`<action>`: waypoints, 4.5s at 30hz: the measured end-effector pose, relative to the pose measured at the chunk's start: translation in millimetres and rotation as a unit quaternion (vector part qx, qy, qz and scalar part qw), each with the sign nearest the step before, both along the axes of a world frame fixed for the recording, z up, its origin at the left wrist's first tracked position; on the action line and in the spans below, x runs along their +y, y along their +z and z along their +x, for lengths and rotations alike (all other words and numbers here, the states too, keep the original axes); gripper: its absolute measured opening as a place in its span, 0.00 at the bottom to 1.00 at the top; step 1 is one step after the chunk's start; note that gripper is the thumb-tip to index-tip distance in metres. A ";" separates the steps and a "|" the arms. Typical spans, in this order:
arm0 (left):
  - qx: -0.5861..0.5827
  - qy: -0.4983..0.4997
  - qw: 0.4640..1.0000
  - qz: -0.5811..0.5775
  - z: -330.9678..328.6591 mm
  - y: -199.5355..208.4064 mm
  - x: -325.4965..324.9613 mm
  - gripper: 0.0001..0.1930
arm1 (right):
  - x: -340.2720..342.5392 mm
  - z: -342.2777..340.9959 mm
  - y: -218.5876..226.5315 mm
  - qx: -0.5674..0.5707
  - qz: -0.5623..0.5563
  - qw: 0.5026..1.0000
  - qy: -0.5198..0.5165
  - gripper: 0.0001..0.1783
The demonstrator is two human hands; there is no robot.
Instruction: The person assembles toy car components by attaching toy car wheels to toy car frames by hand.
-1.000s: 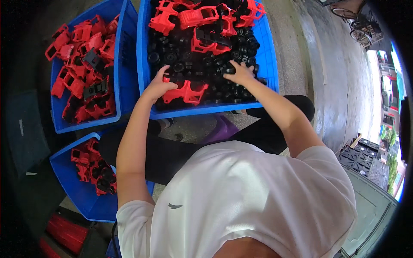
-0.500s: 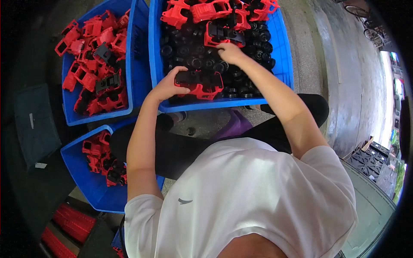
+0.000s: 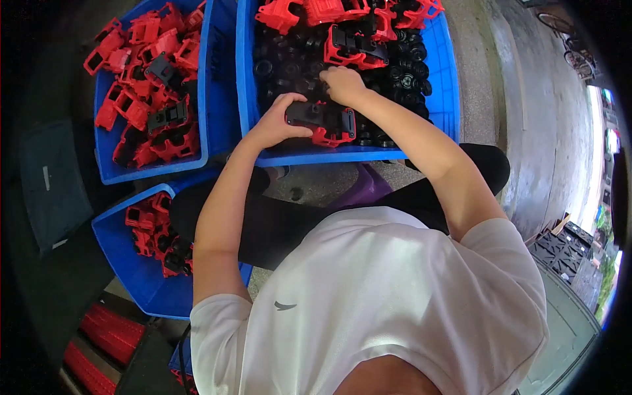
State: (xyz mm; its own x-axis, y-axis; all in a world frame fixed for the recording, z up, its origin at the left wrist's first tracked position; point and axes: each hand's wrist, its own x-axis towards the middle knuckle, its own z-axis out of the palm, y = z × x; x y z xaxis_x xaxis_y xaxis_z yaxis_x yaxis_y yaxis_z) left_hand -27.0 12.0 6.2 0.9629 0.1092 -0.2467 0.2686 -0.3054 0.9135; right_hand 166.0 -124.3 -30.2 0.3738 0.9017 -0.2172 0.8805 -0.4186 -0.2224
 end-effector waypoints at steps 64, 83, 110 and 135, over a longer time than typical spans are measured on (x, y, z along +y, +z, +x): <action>0.084 0.258 0.937 -0.220 11.7 11.0 -0.6 0.33 | 8.6 -22.6 79.4 0.454 0.124 0.880 -0.070 0.12; 0.022 0.040 0.999 -0.010 0.7 -16.1 -0.7 0.51 | -13.4 -40.9 50.2 0.418 0.065 0.906 -0.017 0.51; 0.087 -0.180 0.919 0.340 42.0 27.6 -32.4 0.47 | -56.8 27.2 -13.0 0.144 0.110 0.983 0.016 0.15; 0.084 -0.129 0.952 0.263 39.9 9.5 -2.9 0.41 | -50.6 -42.6 55.5 0.160 0.321 0.930 0.078 0.13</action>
State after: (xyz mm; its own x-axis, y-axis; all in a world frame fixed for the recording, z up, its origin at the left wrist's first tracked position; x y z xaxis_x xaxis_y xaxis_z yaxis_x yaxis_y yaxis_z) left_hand 12.9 9.0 15.7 0.9259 0.0259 -0.3769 0.2524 -0.7848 0.5661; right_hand 123.4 -175.0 25.3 0.2357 0.9219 0.3076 0.7647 0.0194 -0.6441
